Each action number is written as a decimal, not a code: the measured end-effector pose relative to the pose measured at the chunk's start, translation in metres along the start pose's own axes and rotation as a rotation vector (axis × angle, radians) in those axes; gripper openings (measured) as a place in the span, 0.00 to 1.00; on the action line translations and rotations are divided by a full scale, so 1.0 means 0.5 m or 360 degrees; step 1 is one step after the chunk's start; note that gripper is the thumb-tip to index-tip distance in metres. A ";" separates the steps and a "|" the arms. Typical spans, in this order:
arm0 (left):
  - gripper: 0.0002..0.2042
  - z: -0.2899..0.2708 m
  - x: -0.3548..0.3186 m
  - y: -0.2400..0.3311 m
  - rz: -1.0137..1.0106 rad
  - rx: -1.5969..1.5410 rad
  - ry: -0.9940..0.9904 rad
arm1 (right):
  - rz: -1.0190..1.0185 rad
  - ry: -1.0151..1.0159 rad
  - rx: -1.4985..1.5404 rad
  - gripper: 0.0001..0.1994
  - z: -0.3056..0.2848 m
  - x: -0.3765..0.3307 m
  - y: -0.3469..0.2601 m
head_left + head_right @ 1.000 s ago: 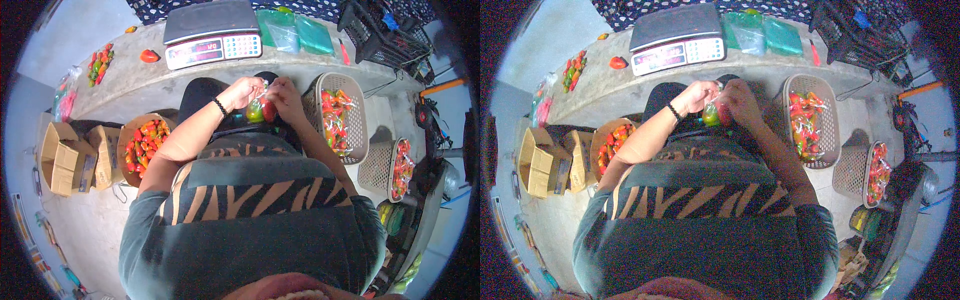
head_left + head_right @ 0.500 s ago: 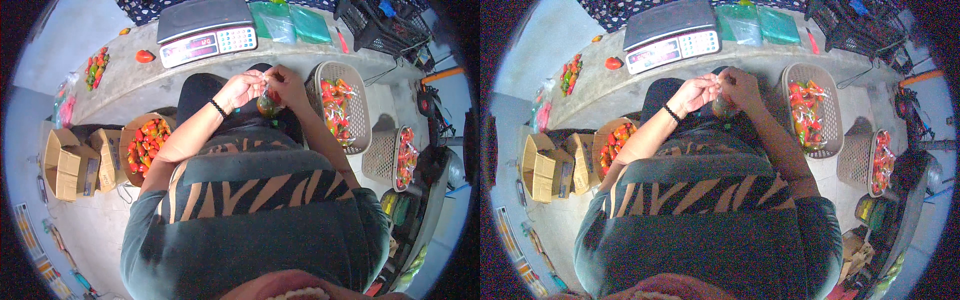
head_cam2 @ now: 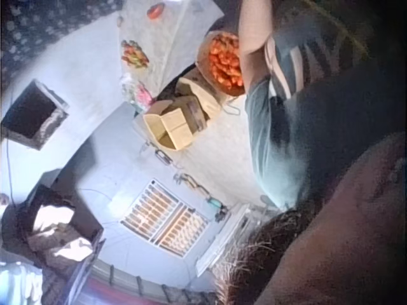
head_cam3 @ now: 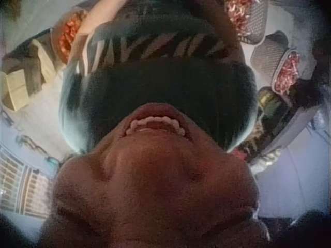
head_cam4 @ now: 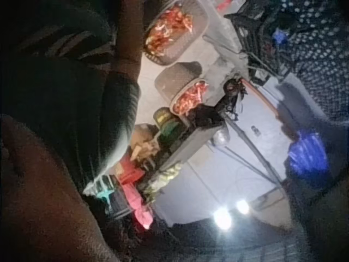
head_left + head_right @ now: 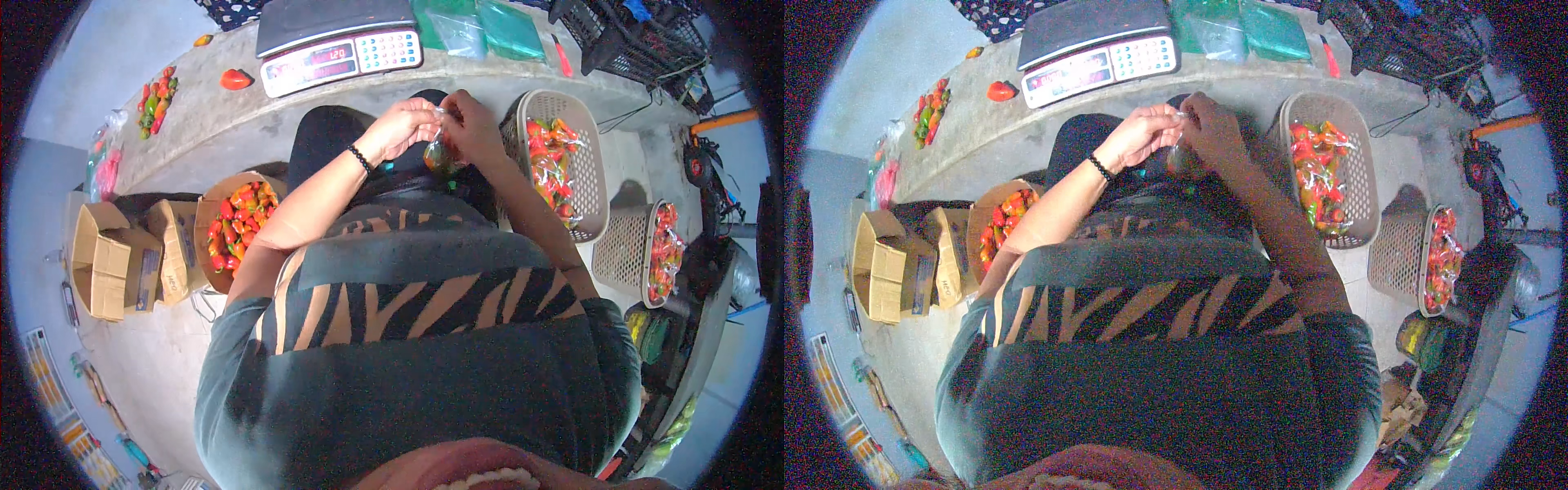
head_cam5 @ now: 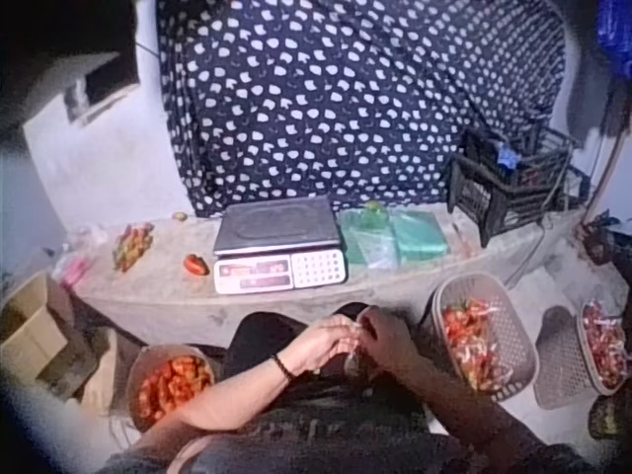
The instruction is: The person sorts peppers by hand from a container, weighs them on a digital scale, and packs them into plastic bags.
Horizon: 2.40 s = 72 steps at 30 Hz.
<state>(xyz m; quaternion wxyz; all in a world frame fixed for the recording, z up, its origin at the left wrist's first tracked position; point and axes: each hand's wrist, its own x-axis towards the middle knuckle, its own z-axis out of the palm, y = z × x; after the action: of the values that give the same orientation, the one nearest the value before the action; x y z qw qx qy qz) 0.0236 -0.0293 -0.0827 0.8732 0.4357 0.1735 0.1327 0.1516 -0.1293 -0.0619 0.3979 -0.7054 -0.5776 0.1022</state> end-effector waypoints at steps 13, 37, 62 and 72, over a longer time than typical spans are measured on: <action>0.03 0.024 0.002 -0.010 0.0534 0.1300 0.0506 | 0.0242 -0.0205 0.0170 0.10 -0.026 0.015 -0.006; 0.11 0.033 -0.014 -0.031 0.0411 0.0093 0.0325 | -0.0260 -0.0326 -0.0375 0.07 -0.039 0.018 0.001; 0.05 0.019 -0.020 -0.006 0.0830 0.1709 0.0473 | -0.0157 -0.0157 0.0647 0.09 0.019 0.001 0.073; 0.06 0.006 -0.013 -0.014 0.0734 0.1495 0.0477 | 0.0271 -0.0134 0.0706 0.10 0.026 0.009 0.036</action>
<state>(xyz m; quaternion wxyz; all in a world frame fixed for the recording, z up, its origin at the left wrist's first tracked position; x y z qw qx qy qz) 0.0196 -0.0381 -0.0852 0.4987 0.7820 0.2365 0.2896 0.1584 -0.1199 -0.0814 0.5087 -0.6419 -0.4955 0.2891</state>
